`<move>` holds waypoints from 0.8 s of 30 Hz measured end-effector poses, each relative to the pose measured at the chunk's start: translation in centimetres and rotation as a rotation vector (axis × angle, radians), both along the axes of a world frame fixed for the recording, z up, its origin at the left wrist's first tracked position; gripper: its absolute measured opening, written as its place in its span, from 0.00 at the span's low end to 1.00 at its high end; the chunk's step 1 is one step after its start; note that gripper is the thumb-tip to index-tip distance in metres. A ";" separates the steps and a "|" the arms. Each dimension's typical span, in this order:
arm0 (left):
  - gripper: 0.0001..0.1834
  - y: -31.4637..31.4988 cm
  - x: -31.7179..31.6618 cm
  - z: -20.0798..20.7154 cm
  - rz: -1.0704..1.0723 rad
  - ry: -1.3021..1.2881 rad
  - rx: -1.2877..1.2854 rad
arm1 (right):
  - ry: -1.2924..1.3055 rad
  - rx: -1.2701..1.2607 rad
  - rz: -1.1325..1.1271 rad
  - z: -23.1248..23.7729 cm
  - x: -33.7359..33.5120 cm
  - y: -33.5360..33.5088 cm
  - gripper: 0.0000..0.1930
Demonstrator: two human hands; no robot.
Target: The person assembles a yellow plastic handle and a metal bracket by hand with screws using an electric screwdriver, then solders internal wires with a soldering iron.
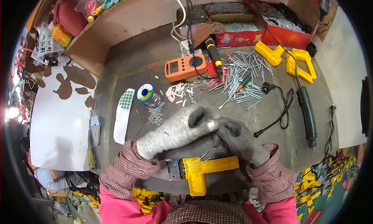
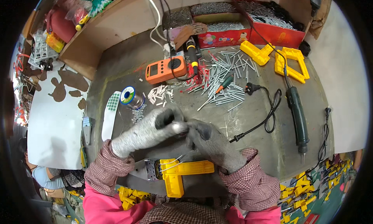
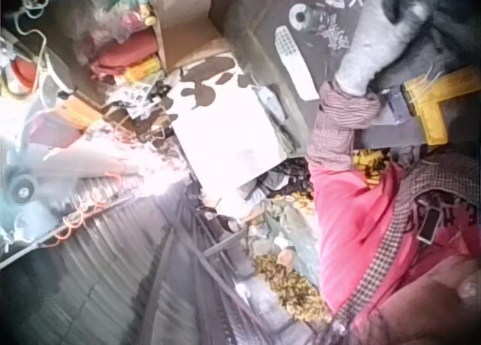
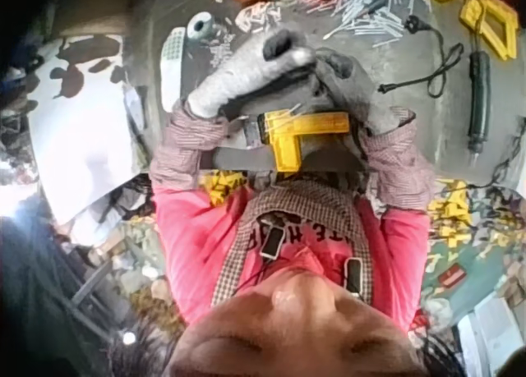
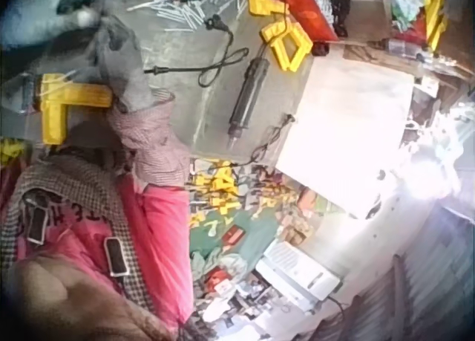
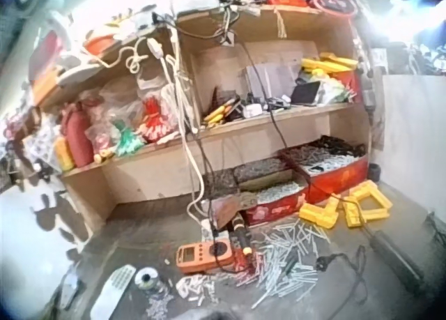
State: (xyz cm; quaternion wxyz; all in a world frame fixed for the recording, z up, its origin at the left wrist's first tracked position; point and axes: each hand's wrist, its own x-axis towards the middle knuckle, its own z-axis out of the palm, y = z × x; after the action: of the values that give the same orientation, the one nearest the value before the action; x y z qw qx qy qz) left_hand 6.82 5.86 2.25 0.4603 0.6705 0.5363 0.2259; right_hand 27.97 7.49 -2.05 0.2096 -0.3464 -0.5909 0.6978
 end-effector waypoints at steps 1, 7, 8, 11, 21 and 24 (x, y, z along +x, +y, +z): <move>0.16 -0.4 0.3 0.1 -0.035 0.096 0.037 | -0.063 0.037 0.069 0.4 0.1 -0.1 0.14; 0.12 -4.8 0.6 2.7 0.019 -0.171 -0.101 | 0.077 0.517 0.155 0.2 0.9 -0.9 0.13; 0.11 -5.7 0.6 2.7 0.067 -0.215 -0.136 | 0.115 0.597 0.239 -0.2 1.1 -0.8 0.18; 0.08 -7.4 0.2 3.1 0.050 -0.236 -0.089 | 0.123 0.596 0.217 0.5 1.4 -1.1 0.12; 0.20 -7.6 -6.5 5.5 -0.500 0.691 -0.213 | -0.289 0.386 0.018 -1.9 2.0 2.1 0.18; 0.14 1.4 -1.9 -0.2 -0.076 0.662 0.557 | -0.011 -0.008 0.192 -0.6 0.6 1.4 0.16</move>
State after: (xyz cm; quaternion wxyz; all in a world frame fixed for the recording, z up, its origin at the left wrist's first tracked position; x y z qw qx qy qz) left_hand 4.89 7.24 2.06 0.0731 0.8246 0.5485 0.1174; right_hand 28.57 8.84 -2.62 0.1372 -0.2930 -0.6196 0.7151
